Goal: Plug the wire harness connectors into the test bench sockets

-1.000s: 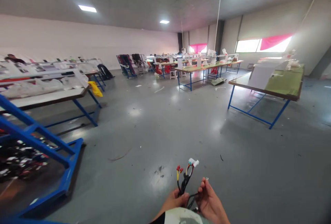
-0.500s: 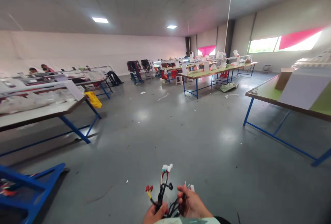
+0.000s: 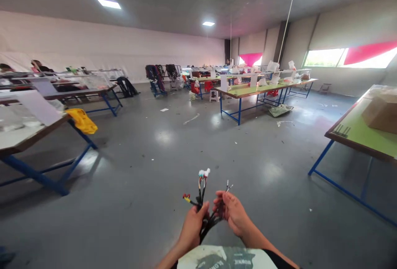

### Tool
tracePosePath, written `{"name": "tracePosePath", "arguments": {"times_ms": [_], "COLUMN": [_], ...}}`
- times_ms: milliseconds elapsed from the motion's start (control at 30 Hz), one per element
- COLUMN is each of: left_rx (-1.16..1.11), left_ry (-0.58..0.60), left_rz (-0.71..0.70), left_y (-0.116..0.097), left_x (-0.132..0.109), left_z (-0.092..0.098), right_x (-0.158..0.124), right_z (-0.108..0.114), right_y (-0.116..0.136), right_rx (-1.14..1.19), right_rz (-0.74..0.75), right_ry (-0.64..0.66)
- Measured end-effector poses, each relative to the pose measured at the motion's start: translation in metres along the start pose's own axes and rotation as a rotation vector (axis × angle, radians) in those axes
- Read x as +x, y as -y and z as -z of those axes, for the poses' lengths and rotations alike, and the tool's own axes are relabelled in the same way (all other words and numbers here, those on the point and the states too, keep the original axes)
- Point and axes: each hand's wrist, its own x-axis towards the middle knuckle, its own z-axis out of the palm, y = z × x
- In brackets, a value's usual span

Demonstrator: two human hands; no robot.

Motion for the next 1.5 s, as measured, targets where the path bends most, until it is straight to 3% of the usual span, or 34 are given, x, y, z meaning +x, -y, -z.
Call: {"name": "tracePosePath", "arguments": {"times_ms": [167,267,400,533,600,700,867,1000,1167,1333,1500], "left_rx": [-0.370,-0.515,-0.367,-0.102,-0.089,-0.138,-0.155,-0.166,-0.182,-0.201,-0.188], "left_ry": [0.088,0.215,0.472,0.671,0.667,0.642,0.609,0.608,0.583,0.535,0.500], "left_rz": [-0.083,-0.187,-0.255,-0.284,-0.308,-0.246,-0.096,-0.046,-0.004,-0.009,-0.011], "left_y": [-0.159,-0.261,-0.377,-0.450,-0.480,-0.530,-0.628,-0.702,-0.762,-0.819,-0.913], "left_x": [0.192,0.304,0.434,0.562,0.634,0.750,0.942,1.081,1.261,1.467,1.664], "left_z": [-0.061,-0.107,-0.156,-0.171,-0.167,-0.154,-0.120,-0.094,-0.067,-0.047,-0.043], "right_x": [0.215,0.353,0.518,0.668,0.745,0.865,1.059,1.208,1.402,1.622,1.852], "right_z": [-0.013,-0.026,-0.062,-0.092,-0.102,-0.116,-0.150,-0.179,-0.194,-0.192,-0.204], "right_y": [0.126,0.219,0.342,0.424,0.443,0.450,0.455,0.477,0.499,0.513,0.551], "right_rx": [-0.417,-0.408,-0.251,-0.207,-0.243,-0.319,-0.455,-0.444,-0.367,-0.298,-0.325], "right_rz": [0.442,0.650,0.811,0.971,1.052,1.134,1.092,1.116,1.051,0.902,0.889], "right_ry": [0.130,0.167,0.208,0.160,0.100,0.071,0.114,0.028,-0.074,0.010,0.127]}}
